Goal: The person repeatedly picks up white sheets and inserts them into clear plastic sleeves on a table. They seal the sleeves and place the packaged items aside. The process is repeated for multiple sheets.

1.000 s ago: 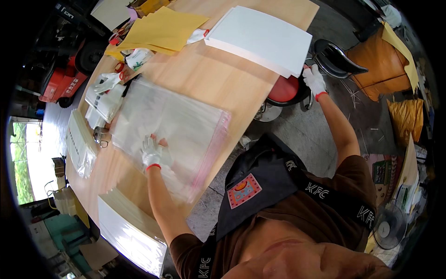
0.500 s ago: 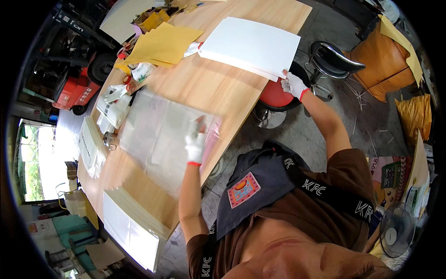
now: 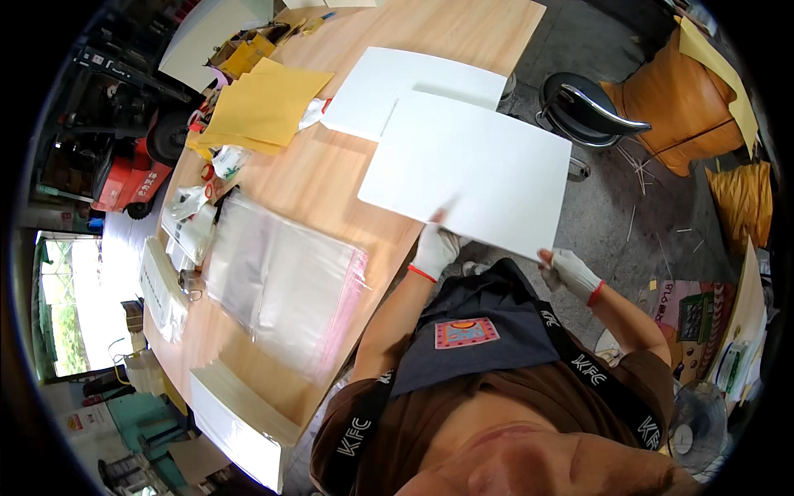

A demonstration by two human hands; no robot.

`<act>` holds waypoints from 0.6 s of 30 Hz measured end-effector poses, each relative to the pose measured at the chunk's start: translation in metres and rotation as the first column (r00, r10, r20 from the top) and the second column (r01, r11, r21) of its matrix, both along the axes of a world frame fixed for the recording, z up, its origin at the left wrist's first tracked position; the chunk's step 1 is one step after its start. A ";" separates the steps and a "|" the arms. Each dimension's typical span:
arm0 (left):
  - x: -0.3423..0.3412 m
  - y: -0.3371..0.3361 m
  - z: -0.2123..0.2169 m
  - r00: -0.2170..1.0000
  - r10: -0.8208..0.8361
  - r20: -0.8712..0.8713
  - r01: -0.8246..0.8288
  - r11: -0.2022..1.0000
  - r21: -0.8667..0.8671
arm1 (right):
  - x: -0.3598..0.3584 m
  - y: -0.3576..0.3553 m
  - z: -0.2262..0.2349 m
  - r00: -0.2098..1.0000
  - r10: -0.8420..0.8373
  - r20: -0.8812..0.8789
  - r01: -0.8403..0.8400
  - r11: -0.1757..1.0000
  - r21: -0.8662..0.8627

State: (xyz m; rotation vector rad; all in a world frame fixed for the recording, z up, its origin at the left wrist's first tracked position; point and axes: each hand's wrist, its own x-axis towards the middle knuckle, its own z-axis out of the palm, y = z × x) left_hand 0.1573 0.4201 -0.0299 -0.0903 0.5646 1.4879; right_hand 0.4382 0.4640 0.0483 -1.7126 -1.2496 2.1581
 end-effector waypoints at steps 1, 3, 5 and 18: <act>0.007 -0.005 -0.010 0.998 0.026 -0.063 -0.032 0.995 -0.095 | 0.010 0.001 0.004 0.996 0.072 0.059 -0.069 0.997 -0.047; 0.021 -0.006 0.014 0.998 0.031 -0.062 -0.047 0.958 -0.282 | 0.023 0.039 0.037 0.874 0.436 0.215 -0.409 0.898 -0.161; 0.025 -0.008 0.011 0.996 0.083 -0.022 -0.086 0.967 -0.239 | 0.020 0.098 0.058 0.802 0.503 0.321 -0.502 0.860 -0.093; 0.059 -0.013 0.008 0.981 0.080 -0.178 -0.133 0.942 -0.309 | -0.145 0.267 -0.006 0.544 0.699 0.465 -0.839 0.454 0.299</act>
